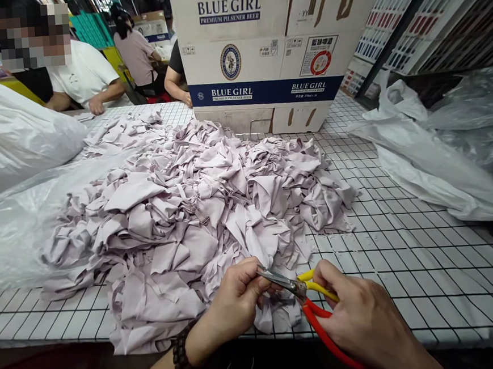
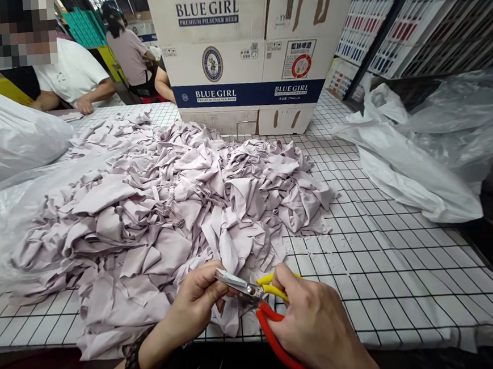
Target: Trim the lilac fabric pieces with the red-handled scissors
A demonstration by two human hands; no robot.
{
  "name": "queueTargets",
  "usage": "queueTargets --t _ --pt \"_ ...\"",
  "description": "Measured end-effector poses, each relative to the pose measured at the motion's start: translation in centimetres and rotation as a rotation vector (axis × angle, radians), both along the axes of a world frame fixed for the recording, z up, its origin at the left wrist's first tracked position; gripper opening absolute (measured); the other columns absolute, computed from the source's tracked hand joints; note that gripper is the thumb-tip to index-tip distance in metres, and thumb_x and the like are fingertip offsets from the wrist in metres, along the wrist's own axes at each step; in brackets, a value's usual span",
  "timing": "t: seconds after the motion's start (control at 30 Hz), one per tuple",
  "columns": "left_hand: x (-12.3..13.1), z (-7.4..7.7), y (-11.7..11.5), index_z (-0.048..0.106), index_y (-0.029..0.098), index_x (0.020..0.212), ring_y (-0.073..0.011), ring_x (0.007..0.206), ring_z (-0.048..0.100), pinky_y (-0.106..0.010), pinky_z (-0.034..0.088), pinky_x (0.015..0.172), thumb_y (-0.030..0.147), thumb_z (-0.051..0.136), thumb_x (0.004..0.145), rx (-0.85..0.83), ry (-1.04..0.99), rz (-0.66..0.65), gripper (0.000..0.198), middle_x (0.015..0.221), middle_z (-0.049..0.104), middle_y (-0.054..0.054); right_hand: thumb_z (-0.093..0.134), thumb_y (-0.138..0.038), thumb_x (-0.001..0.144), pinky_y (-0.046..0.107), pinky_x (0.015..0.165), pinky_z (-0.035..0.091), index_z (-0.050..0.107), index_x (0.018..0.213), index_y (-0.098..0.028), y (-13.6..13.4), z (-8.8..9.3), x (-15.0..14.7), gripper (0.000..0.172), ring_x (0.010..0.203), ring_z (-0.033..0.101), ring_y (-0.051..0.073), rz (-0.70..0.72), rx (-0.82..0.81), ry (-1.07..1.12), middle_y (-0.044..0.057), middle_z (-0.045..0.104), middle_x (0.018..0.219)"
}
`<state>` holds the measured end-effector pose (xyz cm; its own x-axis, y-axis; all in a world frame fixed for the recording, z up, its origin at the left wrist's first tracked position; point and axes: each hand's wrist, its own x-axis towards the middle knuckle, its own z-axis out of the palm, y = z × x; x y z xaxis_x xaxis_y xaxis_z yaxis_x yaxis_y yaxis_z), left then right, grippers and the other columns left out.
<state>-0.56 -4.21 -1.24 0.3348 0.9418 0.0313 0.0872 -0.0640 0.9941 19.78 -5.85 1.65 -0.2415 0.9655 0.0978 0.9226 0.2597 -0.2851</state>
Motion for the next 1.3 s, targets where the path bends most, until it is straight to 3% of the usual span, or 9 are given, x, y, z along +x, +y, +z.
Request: queueTargets --t 0.6,0.67,0.77,0.83,0.9,1.0,1.1,1.2,1.3 --pt "-0.1 -0.2 0.1 0.071 0.012 0.073 -0.0099 0.052 0.049 -0.021 0.039 0.049 0.050 0.056 0.088 -0.124 -0.073 0.006 0.043 0.064 0.053 -0.002 0.061 -0.028 0.068 0.023 0.042 0.023 0.029 0.066 -0.026 0.6 -1.0 0.6 0.032 0.038 0.030 0.009 0.027 -0.081 0.152 -0.011 0.030 0.046" --pt "0.0 0.0 0.1 0.071 0.011 0.073 -0.0097 0.052 0.049 -0.021 0.040 0.049 0.051 0.057 0.087 -0.125 -0.085 0.013 0.044 0.064 0.054 -0.002 0.065 -0.032 0.068 0.022 0.042 0.025 0.030 0.065 -0.026 1.0 -1.2 0.8 0.036 0.041 0.032 0.009 -0.041 -0.197 0.312 -0.011 0.033 0.049" --pt "0.2 0.2 0.1 0.071 0.010 0.075 -0.0094 0.053 0.050 -0.021 0.042 0.052 0.051 0.057 0.087 -0.114 -0.101 0.018 0.045 0.067 0.055 -0.003 0.065 -0.047 0.074 0.023 0.043 0.033 0.032 0.068 -0.026 1.6 -1.2 0.9 0.040 0.044 0.038 0.010 -0.184 -0.477 0.738 -0.009 0.039 0.052" --pt "0.3 0.1 0.1 0.072 0.010 0.077 -0.0101 0.055 0.052 -0.021 0.043 0.053 0.051 0.057 0.088 -0.106 -0.100 0.014 0.045 0.069 0.055 -0.004 0.059 -0.055 0.079 0.026 0.051 0.042 0.037 0.073 -0.025 1.9 -1.0 0.9 0.037 0.050 0.048 0.012 -0.167 -0.619 0.985 -0.005 0.052 0.059" --pt "0.5 -0.2 0.1 0.073 0.010 0.078 -0.0112 0.057 0.054 -0.022 0.044 0.055 0.049 0.055 0.090 -0.086 -0.090 0.016 0.045 0.069 0.055 -0.004 0.056 -0.056 0.081 0.029 0.059 0.045 0.042 0.080 -0.023 2.0 -0.8 0.7 0.036 0.059 0.053 0.015 -0.079 -0.705 1.086 -0.001 0.059 0.069" --pt "0.7 -0.5 0.0 0.073 0.010 0.079 -0.0117 0.058 0.054 -0.023 0.043 0.057 0.048 0.054 0.091 -0.057 -0.068 0.024 0.044 0.067 0.055 -0.004 0.061 -0.047 0.078 0.024 0.051 0.037 0.039 0.079 -0.024 1.6 -0.6 0.0 0.031 0.054 0.043 0.011 -0.058 -0.669 0.971 -0.007 0.047 0.063" --pt "0.7 -0.6 0.0 0.072 0.011 0.077 -0.0127 0.060 0.054 -0.023 0.043 0.058 0.047 0.053 0.092 -0.027 -0.032 0.031 0.043 0.068 0.057 -0.005 0.061 -0.033 0.073 0.022 0.047 0.028 0.033 0.074 -0.026 1.2 -0.3 -0.6 0.029 0.050 0.032 0.010 -0.089 -0.461 0.615 -0.010 0.034 0.058" --pt "0.5 -0.5 0.0 0.072 0.012 0.080 -0.0139 0.064 0.055 -0.024 0.043 0.060 0.040 0.051 0.094 0.030 0.007 0.025 0.038 0.071 0.059 -0.005 0.056 -0.025 0.068 0.023 0.046 0.025 0.032 0.071 -0.026 0.9 0.2 -0.7 0.024 0.047 0.033 0.011 -0.096 -0.299 0.304 -0.010 0.032 0.053" --pt "0.5 -0.3 0.1 0.071 0.013 0.079 -0.0127 0.063 0.054 -0.023 0.042 0.060 0.029 0.050 0.094 0.074 0.031 0.011 0.030 0.070 0.058 -0.004 0.053 -0.025 0.067 0.024 0.047 0.025 0.033 0.071 -0.027 0.7 0.6 -0.7 0.020 0.046 0.037 0.013 -0.085 -0.214 0.155 -0.010 0.034 0.051"
